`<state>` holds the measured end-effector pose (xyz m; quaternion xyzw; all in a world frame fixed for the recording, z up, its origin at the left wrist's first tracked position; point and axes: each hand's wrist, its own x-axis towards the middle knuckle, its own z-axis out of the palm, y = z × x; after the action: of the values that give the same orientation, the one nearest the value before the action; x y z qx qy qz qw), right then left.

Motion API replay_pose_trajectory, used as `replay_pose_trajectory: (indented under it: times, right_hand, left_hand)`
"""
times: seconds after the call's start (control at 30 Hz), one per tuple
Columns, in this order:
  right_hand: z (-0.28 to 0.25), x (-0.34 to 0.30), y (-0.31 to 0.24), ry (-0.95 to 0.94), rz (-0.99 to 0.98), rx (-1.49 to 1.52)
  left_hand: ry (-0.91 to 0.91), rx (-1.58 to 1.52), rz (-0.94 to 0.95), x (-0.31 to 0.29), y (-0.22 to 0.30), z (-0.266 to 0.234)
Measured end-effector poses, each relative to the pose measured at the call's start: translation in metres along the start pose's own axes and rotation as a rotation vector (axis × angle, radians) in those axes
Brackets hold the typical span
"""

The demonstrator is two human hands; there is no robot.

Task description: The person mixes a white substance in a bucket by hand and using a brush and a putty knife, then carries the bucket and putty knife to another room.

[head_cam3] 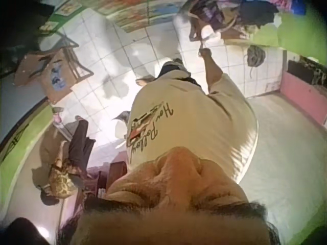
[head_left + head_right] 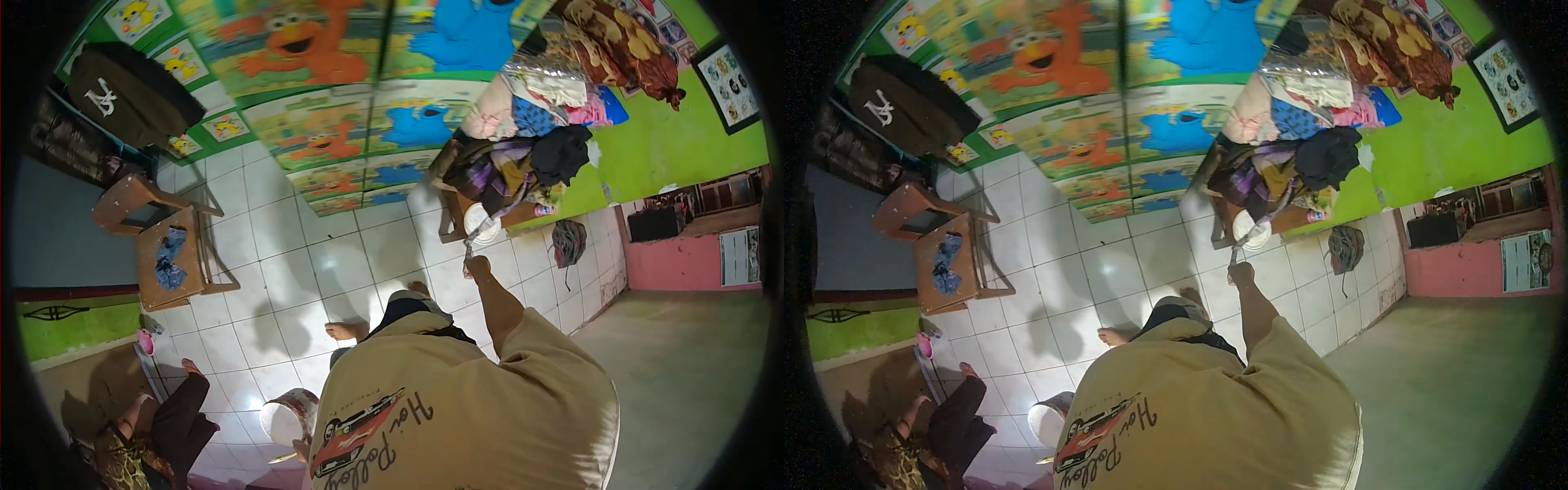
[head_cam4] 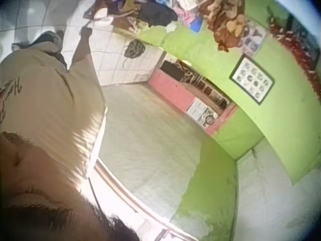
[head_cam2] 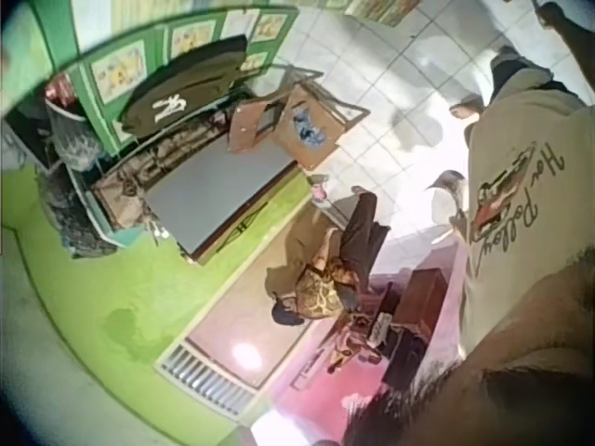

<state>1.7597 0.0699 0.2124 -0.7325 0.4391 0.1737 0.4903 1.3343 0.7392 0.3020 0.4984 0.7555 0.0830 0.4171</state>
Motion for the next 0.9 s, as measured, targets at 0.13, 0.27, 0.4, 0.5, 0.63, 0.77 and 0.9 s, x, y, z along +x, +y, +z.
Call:
replay_pose_trajectory:
  times: [0.13,0.27,0.4,0.5,0.63,0.77,0.9]
  right_hand:
    - [-0.055,0.053,0.016,0.037,0.043,0.059]
    - [-0.127,0.118,0.016,0.145,-0.012,-0.209]
    - [-0.151,0.163,-0.009,0.267,-0.165,-0.432]
    - [-0.155,0.196,0.008,0.336,-0.247,-0.182]
    - [-0.156,0.245,0.046,0.446,-0.447,-0.216]
    - [-0.156,0.248,0.092,0.155,-0.481,-0.778]
    - [-0.103,0.188,0.095,-0.239,-0.556,-0.982]
  left_hand:
    - [-0.016,0.256,0.187,-0.051,0.01,0.005]
    - [-0.06,0.544,0.404,-0.105,0.016,0.029]
    - [-0.051,0.774,0.623,-0.154,0.022,0.02]
    - [-0.066,0.847,0.779,-0.187,0.021,0.025]
    - [-0.121,0.633,0.918,-0.224,0.007,0.057]
    - [-0.184,0.408,0.789,-0.24,-0.021,0.094]
    - [-0.158,-0.534,0.365,-0.182,-0.035,0.074]
